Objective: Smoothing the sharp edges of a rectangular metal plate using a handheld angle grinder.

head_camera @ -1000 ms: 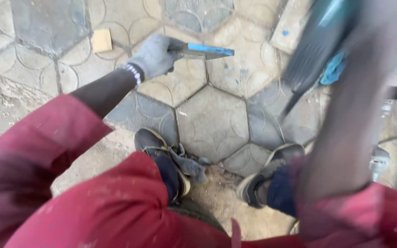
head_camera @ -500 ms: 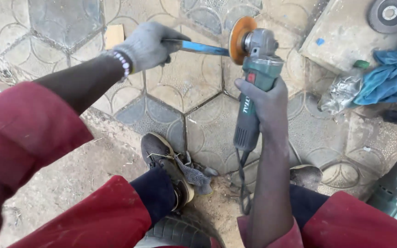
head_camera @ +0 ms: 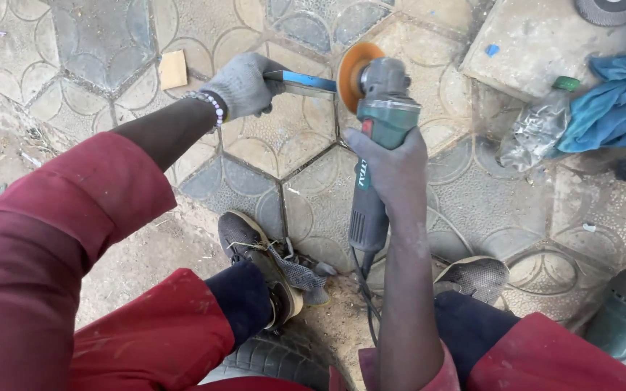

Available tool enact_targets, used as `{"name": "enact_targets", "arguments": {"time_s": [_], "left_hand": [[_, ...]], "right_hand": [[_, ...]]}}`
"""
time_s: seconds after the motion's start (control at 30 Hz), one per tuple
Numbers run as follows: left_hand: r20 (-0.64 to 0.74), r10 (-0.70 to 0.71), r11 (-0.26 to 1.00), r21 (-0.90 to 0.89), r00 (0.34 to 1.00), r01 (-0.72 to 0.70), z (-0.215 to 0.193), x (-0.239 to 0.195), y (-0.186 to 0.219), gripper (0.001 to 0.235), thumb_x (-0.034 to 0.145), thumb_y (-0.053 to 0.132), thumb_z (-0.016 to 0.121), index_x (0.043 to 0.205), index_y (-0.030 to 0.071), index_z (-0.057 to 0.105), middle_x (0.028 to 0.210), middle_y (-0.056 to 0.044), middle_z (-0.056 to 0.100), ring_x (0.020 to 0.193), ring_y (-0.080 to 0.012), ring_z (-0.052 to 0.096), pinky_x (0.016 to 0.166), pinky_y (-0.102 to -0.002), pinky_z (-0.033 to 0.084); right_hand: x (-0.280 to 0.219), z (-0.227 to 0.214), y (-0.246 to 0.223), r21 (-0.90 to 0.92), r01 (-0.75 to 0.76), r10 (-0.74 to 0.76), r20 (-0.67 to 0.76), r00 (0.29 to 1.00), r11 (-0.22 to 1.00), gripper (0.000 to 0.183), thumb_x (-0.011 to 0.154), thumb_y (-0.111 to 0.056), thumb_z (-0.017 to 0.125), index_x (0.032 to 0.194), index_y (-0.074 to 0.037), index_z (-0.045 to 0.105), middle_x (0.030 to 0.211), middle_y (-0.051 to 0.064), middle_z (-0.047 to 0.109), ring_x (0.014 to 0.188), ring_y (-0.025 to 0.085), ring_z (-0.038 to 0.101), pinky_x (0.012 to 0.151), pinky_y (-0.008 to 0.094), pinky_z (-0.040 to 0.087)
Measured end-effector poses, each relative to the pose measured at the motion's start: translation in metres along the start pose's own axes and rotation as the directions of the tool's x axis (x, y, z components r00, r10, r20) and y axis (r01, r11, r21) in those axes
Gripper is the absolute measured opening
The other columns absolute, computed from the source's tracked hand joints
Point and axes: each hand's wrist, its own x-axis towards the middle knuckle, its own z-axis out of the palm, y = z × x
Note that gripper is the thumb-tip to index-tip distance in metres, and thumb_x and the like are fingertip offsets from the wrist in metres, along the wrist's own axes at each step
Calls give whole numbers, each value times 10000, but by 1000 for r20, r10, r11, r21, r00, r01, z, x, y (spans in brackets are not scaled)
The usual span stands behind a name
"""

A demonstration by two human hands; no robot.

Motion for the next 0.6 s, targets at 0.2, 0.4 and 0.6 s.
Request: {"name": "enact_targets", "arguments": {"time_s": [0.2,0.4,0.6], "left_hand": [[-4,142,955,263,990,-136,2,23,1,374,1178,95,620,1356,164,943,1025,-73,887,753,-228,822,680,-398,721],[-16,241,942,242,970,-230,12,23,-6,331,1175,101,573,1074,132,886,762,-52,769,563,-216,737,553,-400,650],[-61,329,904,307,942,-296,25,46,-28,286,1091,109,589,860,172,745,719,-57,700,655,-290,688,598,-487,551]], "right_hand": [[-1,11,6,-130,43,-44,-9,999,991,621,802,-540,1012,1328,-261,837,1225,-77,906,1080,131,840,981,370,677],[-15,16,-9,-136,47,-48,-1,999,990,619,790,-528,1001,1317,-250,833,1203,-76,905,1065,121,837,978,365,678],[-31,26,-18,-180,63,-68,-20,997,982,742,768,-567,1010,1377,-202,794,1284,-42,904,1135,155,839,1014,387,665]]}}
